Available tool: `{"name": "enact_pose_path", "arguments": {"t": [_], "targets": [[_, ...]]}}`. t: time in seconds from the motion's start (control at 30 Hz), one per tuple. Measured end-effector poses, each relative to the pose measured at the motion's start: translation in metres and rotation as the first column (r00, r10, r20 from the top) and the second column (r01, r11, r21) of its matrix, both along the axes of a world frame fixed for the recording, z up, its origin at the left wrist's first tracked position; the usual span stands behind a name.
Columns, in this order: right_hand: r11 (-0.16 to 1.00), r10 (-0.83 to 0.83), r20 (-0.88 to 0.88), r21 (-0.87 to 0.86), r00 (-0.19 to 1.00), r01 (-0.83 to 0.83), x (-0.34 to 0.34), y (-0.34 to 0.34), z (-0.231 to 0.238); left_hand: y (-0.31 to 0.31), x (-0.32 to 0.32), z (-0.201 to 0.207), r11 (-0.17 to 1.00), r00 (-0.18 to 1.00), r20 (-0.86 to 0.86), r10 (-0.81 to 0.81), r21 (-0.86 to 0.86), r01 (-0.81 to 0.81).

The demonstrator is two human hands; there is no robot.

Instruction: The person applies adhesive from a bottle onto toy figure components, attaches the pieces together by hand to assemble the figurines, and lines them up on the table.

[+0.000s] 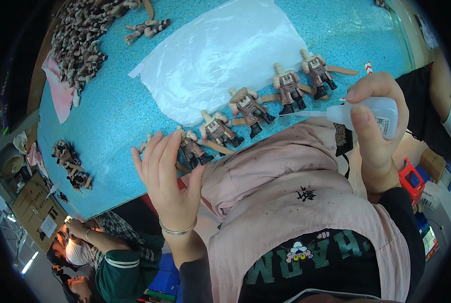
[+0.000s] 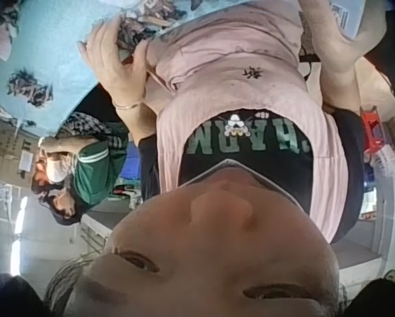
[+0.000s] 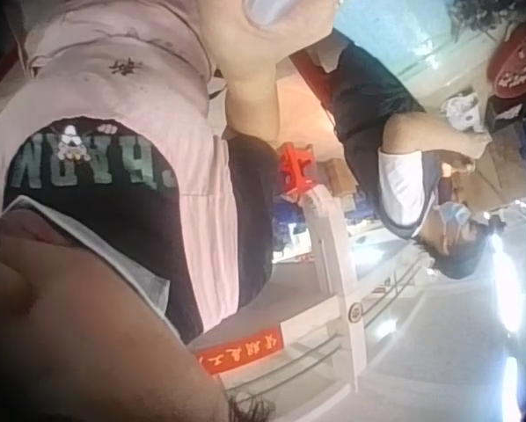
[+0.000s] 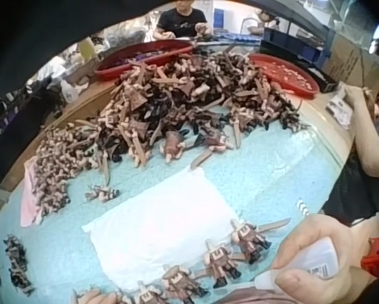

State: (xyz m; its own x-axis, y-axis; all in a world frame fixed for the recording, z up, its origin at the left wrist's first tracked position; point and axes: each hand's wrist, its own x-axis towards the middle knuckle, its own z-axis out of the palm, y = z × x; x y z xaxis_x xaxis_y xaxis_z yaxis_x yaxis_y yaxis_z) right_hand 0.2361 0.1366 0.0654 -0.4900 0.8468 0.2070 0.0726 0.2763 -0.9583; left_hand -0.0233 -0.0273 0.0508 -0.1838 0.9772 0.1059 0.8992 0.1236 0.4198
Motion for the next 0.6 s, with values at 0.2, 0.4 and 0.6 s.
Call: {"name": "enact_pose_path", "arguments": {"t": [0.2,0.4,0.6], "targets": [[0.991,-0.046,0.176,-0.115,0.983,0.067,-0.0062,-0.0086,0.0079,-0.0017,0.0004,-0.0004,1.000,1.000,-0.010,0.009,-0.006,-0.009],[0.995,0.015,0.129,-0.095,0.991,-0.003,-0.0089,-0.0061,0.0072,-0.0013,0.0012,-0.0001,1.000,1.000,-0.017,0.016,0.001,-0.016],[0.995,0.034,0.092,-0.100,0.995,-0.025,-0.0096,-0.0065,0.0062,-0.0016,0.0011,-0.0002,1.000,1.000,-0.020,0.017,0.007,-0.017]]}}
